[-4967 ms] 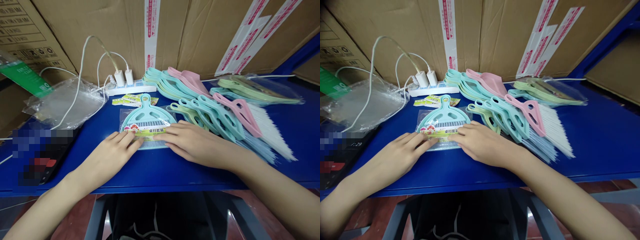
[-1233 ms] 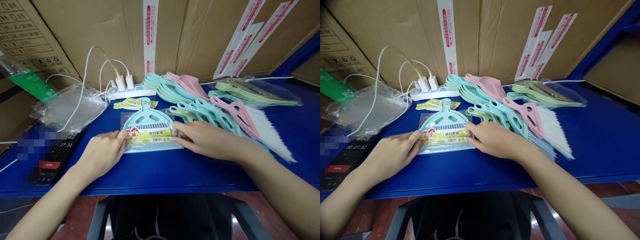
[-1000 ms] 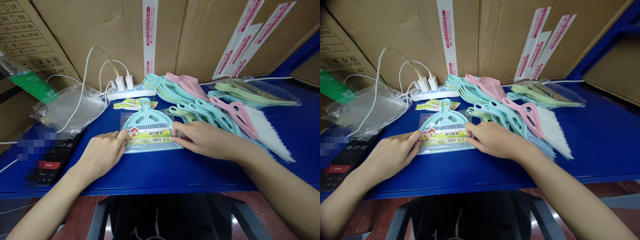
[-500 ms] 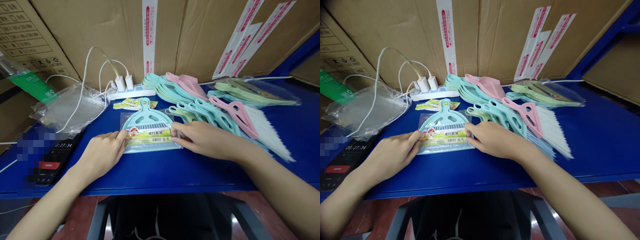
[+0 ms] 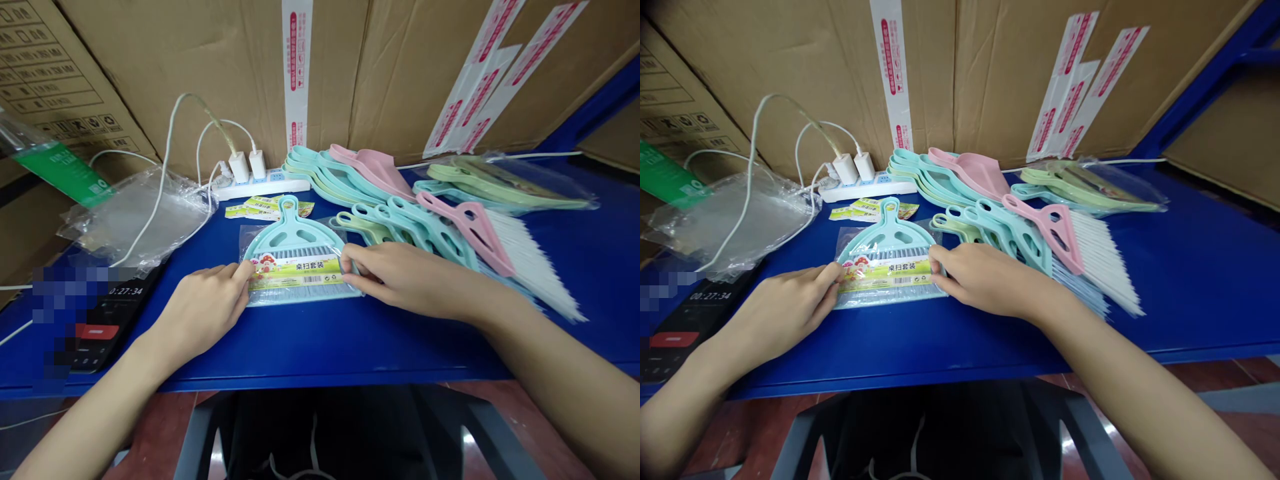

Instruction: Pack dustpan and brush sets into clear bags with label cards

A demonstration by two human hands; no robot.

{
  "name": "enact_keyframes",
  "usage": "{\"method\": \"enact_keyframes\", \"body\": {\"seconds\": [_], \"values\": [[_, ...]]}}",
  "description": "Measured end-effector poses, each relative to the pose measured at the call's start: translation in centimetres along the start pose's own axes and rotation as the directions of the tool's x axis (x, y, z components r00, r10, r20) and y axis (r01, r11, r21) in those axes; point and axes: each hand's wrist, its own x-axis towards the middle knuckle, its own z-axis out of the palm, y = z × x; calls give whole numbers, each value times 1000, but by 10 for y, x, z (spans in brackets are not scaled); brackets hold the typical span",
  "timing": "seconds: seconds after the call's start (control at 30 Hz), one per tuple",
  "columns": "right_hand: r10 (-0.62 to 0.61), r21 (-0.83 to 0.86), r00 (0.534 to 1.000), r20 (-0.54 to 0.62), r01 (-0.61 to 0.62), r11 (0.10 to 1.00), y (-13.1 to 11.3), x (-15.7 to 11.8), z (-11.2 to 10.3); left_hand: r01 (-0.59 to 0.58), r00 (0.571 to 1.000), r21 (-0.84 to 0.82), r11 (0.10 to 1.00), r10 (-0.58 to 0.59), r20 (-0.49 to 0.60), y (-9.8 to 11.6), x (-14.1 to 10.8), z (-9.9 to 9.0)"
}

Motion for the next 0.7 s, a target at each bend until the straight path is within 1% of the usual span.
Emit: {"method": "enact_keyframes", "body": {"seconds": [0.27, 0.47, 0.7], "values": [[7, 5, 1000, 5, -7, 1000, 0, 0, 0, -3, 999, -47, 999, 2, -32, -1, -1, 1], [15, 11, 1000, 22, -16, 1000, -1, -1, 0, -28, 999, -58, 998, 26, -24, -2, -1, 1], [22, 12, 999, 33, -22, 1000, -2, -1, -2, -22, 998, -85, 996, 18, -52, -2, -2, 1]]}}
